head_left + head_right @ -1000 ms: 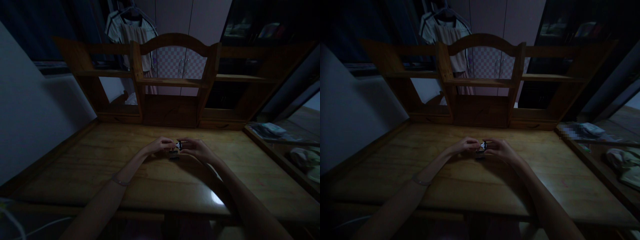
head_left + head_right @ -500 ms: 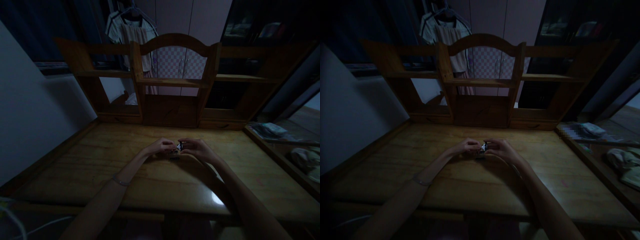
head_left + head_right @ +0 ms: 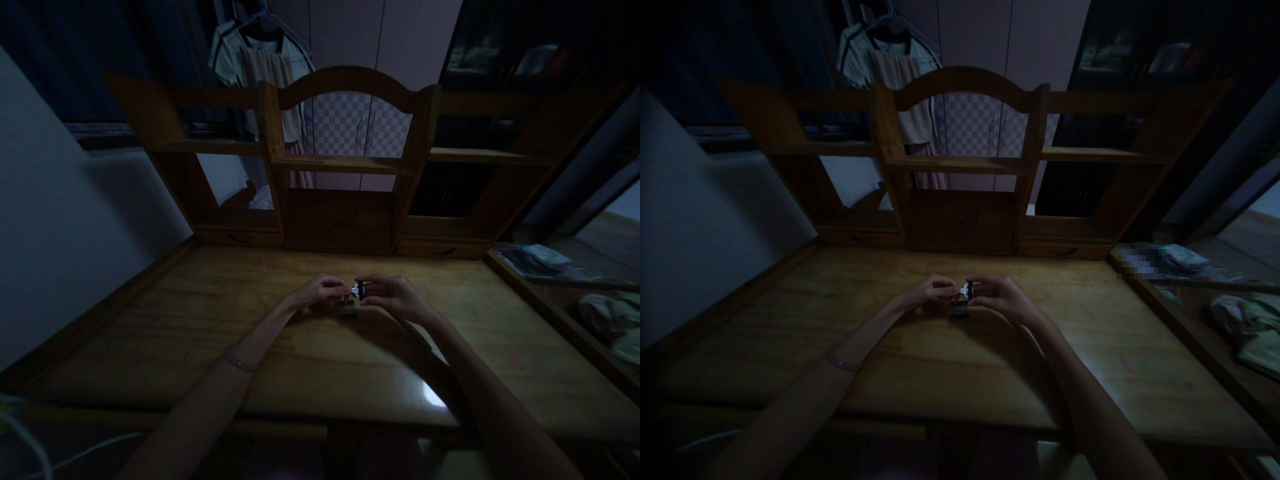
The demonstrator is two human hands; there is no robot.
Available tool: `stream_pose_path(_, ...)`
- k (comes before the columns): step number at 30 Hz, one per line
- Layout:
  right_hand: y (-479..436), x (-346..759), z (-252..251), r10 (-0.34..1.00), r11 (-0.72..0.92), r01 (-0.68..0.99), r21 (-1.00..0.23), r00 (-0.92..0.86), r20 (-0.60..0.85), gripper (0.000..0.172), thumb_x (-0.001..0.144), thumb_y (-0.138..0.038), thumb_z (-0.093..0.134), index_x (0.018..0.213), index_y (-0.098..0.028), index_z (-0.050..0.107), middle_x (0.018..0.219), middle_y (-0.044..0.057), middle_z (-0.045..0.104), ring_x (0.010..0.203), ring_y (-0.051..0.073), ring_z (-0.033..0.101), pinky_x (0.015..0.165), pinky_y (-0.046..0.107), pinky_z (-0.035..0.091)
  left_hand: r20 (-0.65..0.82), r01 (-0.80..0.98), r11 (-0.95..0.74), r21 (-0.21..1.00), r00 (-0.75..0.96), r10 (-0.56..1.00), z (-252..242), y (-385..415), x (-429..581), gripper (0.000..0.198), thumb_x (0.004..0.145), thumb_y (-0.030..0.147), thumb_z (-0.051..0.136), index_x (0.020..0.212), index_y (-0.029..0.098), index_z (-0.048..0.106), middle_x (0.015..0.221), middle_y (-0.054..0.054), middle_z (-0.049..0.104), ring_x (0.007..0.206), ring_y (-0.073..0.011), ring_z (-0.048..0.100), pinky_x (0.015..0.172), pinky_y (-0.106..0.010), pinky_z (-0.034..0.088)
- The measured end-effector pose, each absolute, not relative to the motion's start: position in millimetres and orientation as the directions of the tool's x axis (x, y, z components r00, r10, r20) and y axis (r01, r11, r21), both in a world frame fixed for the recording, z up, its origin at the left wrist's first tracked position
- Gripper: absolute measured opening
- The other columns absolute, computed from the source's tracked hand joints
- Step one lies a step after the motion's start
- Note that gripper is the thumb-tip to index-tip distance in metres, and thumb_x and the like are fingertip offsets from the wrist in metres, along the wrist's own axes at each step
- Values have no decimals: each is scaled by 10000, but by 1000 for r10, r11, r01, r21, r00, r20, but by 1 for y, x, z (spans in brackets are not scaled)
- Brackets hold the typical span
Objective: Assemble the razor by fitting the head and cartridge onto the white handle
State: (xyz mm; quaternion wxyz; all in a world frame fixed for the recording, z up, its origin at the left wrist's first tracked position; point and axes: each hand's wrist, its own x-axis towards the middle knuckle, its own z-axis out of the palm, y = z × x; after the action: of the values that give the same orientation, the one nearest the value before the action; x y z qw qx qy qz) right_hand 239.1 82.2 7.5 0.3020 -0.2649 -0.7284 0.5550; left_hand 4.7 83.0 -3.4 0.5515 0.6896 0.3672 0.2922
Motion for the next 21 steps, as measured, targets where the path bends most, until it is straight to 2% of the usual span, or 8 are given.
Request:
stream_pose_path(5, 82, 240, 7, 723, 247, 62, -967, -676, 142, 499, 753, -285, 696, 1226, -197, 560, 1082, 82, 675, 1004, 216, 641, 951, 432, 496, -2, 199, -134, 971, 564, 826, -7, 85, 4, 410, 749, 527, 605, 760, 117, 627, 627, 12, 464, 551, -84, 384, 481, -199, 254)
stream_pose_path(10, 82, 239, 7, 725, 259, 64, -964, -673, 150, 523, 732, -322, 713, 1211, -171, 568, 1059, 86, 683, 988, 240, 648, 921, 438, 508, -3, 200, -134, 971, 565, 825, -7, 86, 4, 449, 747, 550, 601, 783, 104, 634, 604, 20, 433, 520, -73, 343, 466, -200, 221)
stream_pose_path(21, 81, 238, 5, 717, 274, 64, -959, -679, 160, 514, 739, -305, 705, 1218, -180, 567, 1048, 82, 685, 969, 222, 655, 916, 423, 511, -19, 206, -127, 970, 588, 808, -6, 86, 4, 422, 765, 539, 589, 786, 118, 614, 622, 21, 441, 523, -75, 354, 466, -201, 231)
